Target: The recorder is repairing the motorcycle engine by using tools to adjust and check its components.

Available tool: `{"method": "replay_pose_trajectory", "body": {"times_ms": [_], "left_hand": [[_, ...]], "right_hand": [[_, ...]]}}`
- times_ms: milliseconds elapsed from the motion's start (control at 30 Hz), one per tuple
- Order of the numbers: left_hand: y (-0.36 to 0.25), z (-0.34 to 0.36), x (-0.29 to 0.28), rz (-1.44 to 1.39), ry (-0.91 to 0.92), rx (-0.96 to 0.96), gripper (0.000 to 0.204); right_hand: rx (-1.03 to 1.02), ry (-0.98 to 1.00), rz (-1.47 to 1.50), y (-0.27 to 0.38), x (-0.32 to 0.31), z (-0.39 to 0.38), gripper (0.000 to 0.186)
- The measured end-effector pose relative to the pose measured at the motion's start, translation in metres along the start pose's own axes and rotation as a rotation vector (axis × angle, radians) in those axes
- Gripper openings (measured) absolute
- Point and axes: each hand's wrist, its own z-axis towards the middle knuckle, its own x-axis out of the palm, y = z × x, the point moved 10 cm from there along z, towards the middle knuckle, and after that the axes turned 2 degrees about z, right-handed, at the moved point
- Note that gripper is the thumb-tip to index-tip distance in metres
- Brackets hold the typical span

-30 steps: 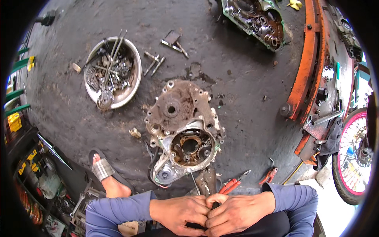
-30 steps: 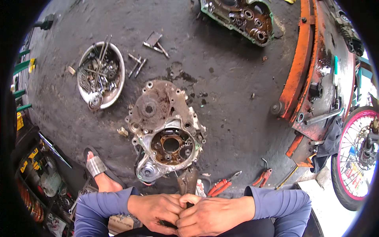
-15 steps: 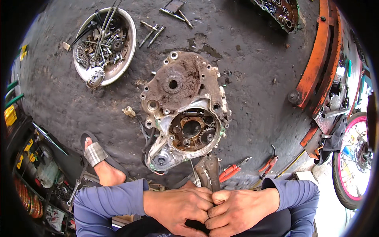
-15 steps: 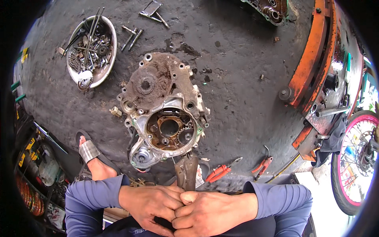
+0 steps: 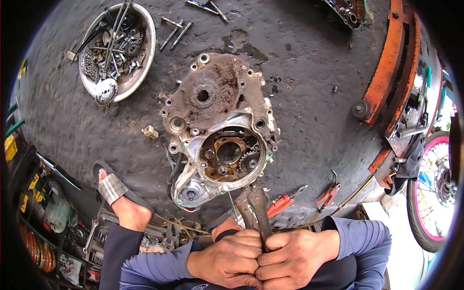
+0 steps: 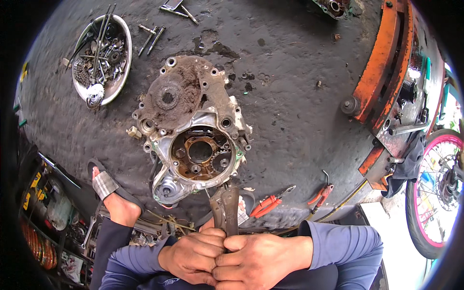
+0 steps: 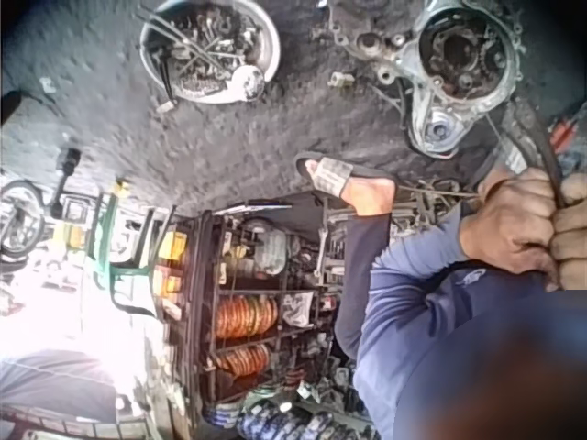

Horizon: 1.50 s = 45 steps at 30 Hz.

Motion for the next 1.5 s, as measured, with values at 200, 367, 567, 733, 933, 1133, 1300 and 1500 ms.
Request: {"method": "replay_pose_trajectory", "body": {"times_ms": [200, 367, 567, 733, 933, 1133, 1300, 1500], "left_hand": [[0.004, -0.005, -0.001, -0.011, 0.006, 0.020, 0.032], [0.003, -0.005, 0.003, 0.007, 0.047, 0.030, 0.032], [0.012, -0.015, 0.014, 0.012, 0.152, -0.004, 0.029], [0.013, -0.017, 0.014, 0.009, 0.089, 0.016, 0.021], [0.015, 0.000, 0.004, 0.015, 0.232, -0.247, 0.022], [0.014, 0.048, 0.004, 0.201, 0.516, -0.186, 0.044], [0.110, 0.019, 0.041, 0.159, 0.921, -0.556, 0.066], [0.137, 0.016, 0.039, 0.113, 0.738, -0.582, 0.062]], "right_hand": [[-0.021, -0.051, -0.015, 0.002, -0.003, -0.001, 0.026], [-0.036, -0.026, -0.044, 0.008, 0.003, -0.003, 0.026], [-0.058, -0.022, -0.058, 0.015, 0.008, -0.007, 0.027], [-0.030, 0.031, 0.027, 0.010, 0.018, -0.016, 0.020], [-0.108, -0.209, 0.072, 0.064, -0.051, -0.025, 0.025], [0.893, -1.293, -0.273, -0.029, -0.038, -0.239, 0.037], [1.562, -1.242, -0.504, -0.127, 0.118, -0.342, 0.073], [1.358, -1.821, -0.297, -0.117, 0.156, -0.374, 0.043]]}}
